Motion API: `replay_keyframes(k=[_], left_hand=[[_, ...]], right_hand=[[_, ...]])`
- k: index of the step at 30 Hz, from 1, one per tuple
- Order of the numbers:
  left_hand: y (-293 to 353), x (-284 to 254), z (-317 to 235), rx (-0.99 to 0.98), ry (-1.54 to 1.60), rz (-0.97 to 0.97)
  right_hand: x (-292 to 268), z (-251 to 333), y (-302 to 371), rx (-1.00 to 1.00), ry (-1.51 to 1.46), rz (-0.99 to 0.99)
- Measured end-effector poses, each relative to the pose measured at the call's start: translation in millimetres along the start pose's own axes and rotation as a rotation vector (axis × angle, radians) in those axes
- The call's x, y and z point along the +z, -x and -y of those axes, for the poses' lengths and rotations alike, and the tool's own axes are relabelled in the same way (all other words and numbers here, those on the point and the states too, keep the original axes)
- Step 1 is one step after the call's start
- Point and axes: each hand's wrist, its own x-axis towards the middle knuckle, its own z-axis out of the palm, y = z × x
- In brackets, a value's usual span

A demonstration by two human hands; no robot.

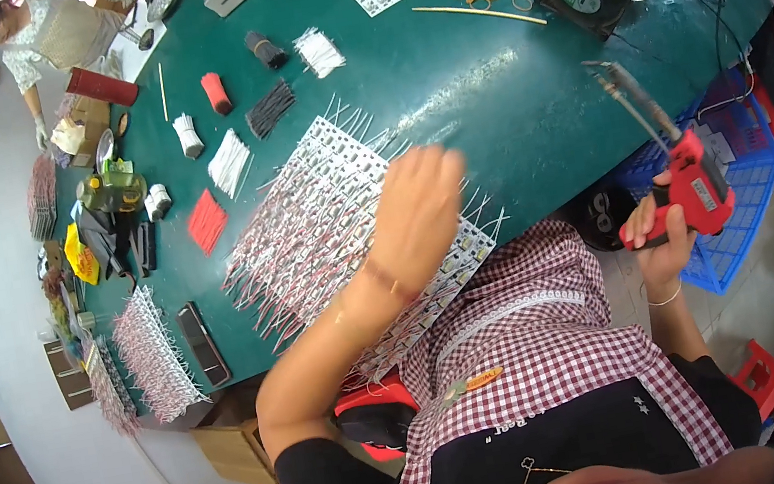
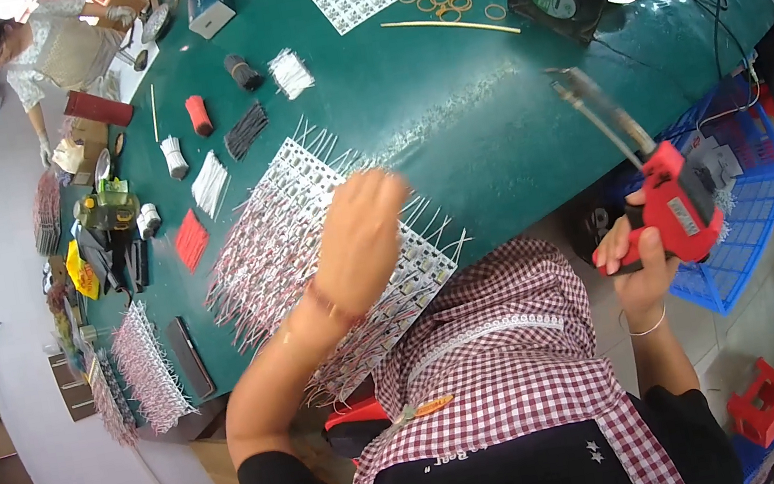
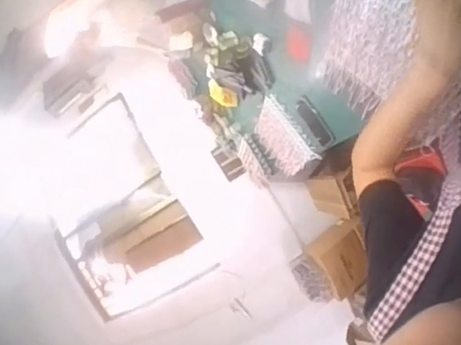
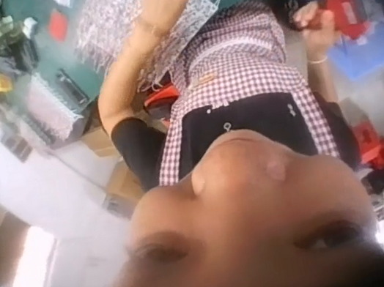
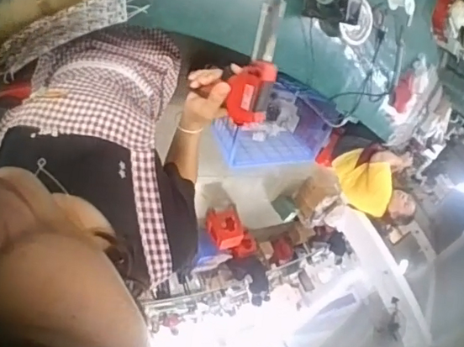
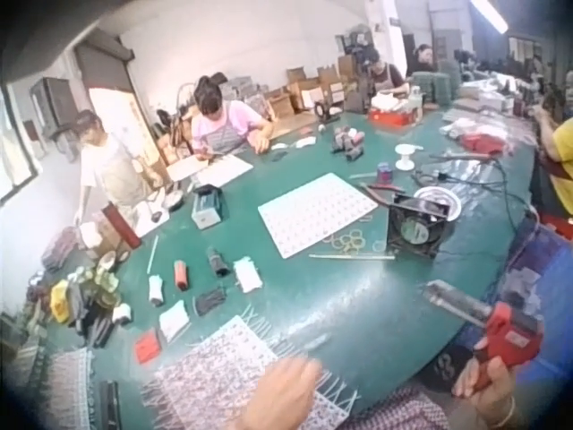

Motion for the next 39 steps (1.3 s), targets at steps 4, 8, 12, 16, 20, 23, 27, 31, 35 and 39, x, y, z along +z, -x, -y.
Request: replay_keyframes(k=[4, 8, 12, 16, 20, 23, 27, 31, 35, 39], left_hand=[[-110.1, 84.6, 17.6, 0.097, 0.036, 0.005], [-194.7, 140.7, 40.2, -0.048, -0.03, -0.066], [-210.6, 140.8, 55.4, -0.028, -0.018, 0.07], [-187.9, 123.3, 58.7, 0.27, -0.241, 0.01], [-155.5, 51.3, 61.6, 0.516, -0.491, -0.125], [-131.7, -17.9, 71.1, 0.54, -0.554, -0.204], [-109.3, -103.6, 78.7, 0.54, -0.721, -0.318], [-88.5, -169.1, 88.8, 0.527, -0.937, -0.333], [-73.0, -213.8, 93.0, 0.497, -1.132, -0.284], [-68.3, -245.5, 89.3, 0.548, -1.232, -0.283]], right_hand=[[-0.8, 8.8, -15.9, -0.164, -0.069, -0.027], [-11.1, 11.8, -15.8, -0.238, -0.107, -0.005], [-24.6, 7.7, -16.3, -0.229, -0.115, -0.063], [-30.8, -0.5, -29.1, -0.182, -0.115, -0.074], [-24.9, -5.0, -46.0, -0.2, -0.157, 0.0], [-16.9, -4.7, -50.2, -0.189, -0.153, 0.027], [-10.4, -3.9, -53.0, -0.202, -0.148, 0.053], [-8.1, -11.7, -54.0, -0.181, -0.206, 0.078], [-0.6, -14.2, -53.1, -0.147, -0.193, 0.047], [-2.9, -19.7, -56.2, -0.125, -0.181, 0.021]])
